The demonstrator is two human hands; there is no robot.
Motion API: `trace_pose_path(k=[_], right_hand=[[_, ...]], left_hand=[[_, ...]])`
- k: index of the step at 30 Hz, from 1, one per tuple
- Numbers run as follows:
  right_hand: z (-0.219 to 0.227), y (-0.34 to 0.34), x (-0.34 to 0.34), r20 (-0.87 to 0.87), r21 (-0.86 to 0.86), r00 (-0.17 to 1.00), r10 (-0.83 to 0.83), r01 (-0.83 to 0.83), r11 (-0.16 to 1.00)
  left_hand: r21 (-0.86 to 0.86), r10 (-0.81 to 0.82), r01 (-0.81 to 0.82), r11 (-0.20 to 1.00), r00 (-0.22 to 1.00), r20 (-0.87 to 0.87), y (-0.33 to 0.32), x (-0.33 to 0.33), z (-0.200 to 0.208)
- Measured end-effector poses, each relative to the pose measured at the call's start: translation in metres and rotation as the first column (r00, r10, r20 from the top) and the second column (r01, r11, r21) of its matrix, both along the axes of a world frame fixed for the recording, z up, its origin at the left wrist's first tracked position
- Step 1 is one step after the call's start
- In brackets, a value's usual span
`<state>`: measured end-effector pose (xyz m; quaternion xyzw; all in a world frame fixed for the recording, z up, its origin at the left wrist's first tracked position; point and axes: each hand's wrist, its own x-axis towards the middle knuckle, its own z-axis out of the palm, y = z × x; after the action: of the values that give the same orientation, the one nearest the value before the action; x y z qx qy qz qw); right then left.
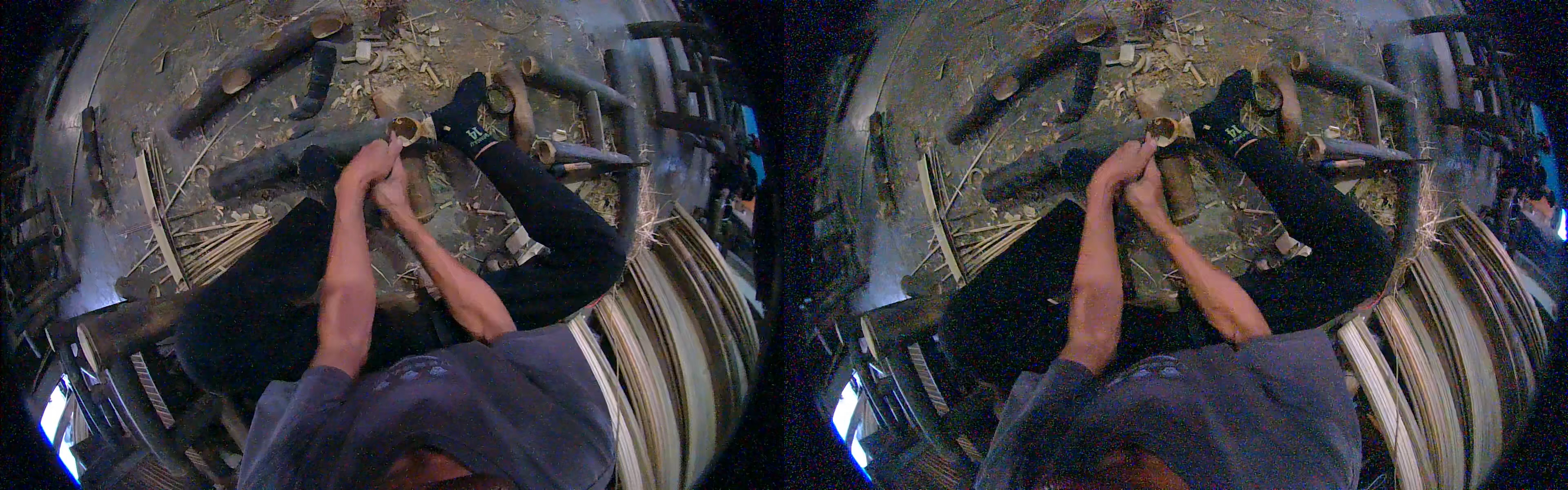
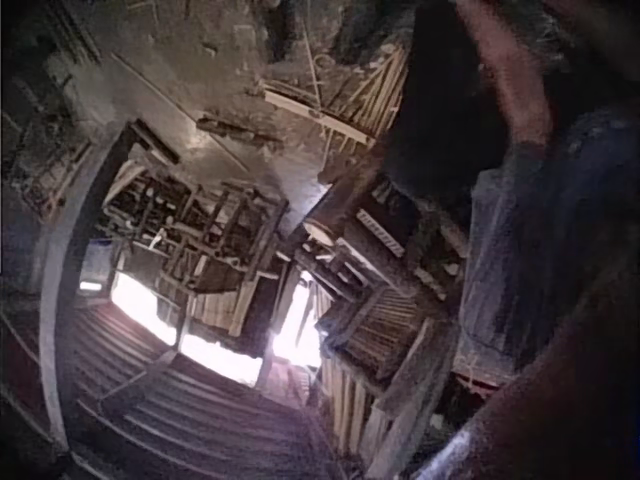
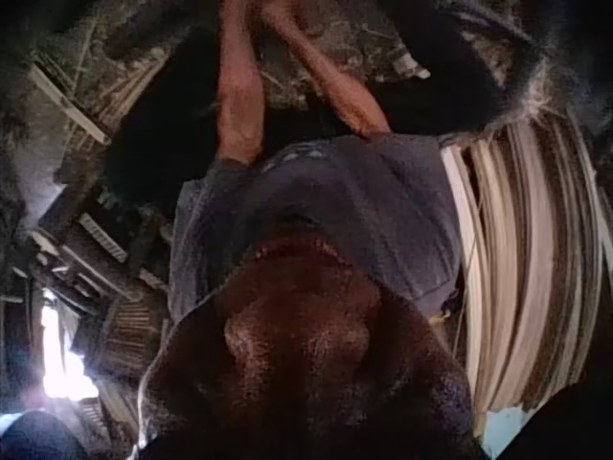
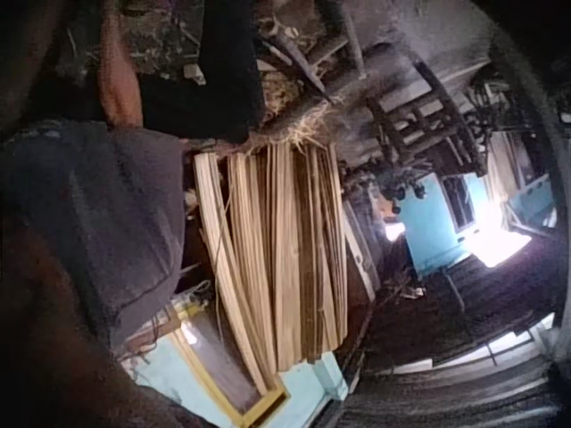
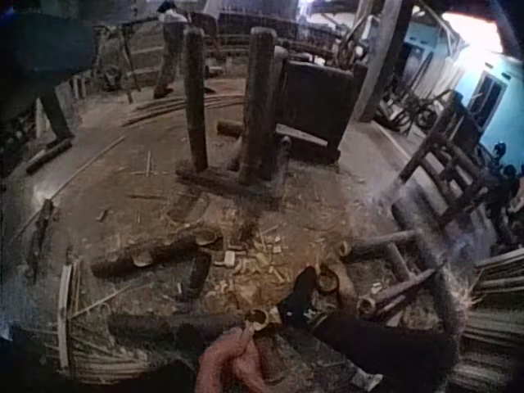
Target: The person sits on the floor and uses a knife to shave and shape a long bamboo pole, then uses a mallet and chisel to split and hollow sections. The person repeatedly repositions the bamboo and works on multiple pieces, producing shavings and cut segments.
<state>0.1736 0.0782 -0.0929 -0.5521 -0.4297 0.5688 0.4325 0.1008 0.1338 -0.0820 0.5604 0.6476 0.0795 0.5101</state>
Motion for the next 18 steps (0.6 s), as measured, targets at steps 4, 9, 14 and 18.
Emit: trace_pose_path(k=[4, 9, 14, 18], right_hand=[[0.024, 0.009, -0.038, -0.303, -0.342, 0.881, -0.362, 0.254, 0.905], [0.024, 0.011, -0.009, -0.168, -0.305, 0.936, -0.310, 0.250, 0.919], [0.037, 0.010, 0.074, 0.270, 0.059, 0.955, 0.119, -0.140, 0.988], [0.063, 0.067, 0.122, 0.528, -0.120, 0.626, 0.574, -0.614, 0.780]], left_hand=[[-0.002, 0.030, -0.031, 1.000, 0.997, -0.072, 0.023, -0.013, 0.021], [-0.148, -0.053, 0.050, 0.988, 0.998, -0.020, 0.022, 0.002, 0.046], [-0.168, 0.117, -0.070, 0.983, 0.950, 0.291, -0.006, 0.046, 0.026], [-0.172, 0.568, -0.546, 0.820, 0.737, 0.367, -0.006, 0.092, -0.004]])
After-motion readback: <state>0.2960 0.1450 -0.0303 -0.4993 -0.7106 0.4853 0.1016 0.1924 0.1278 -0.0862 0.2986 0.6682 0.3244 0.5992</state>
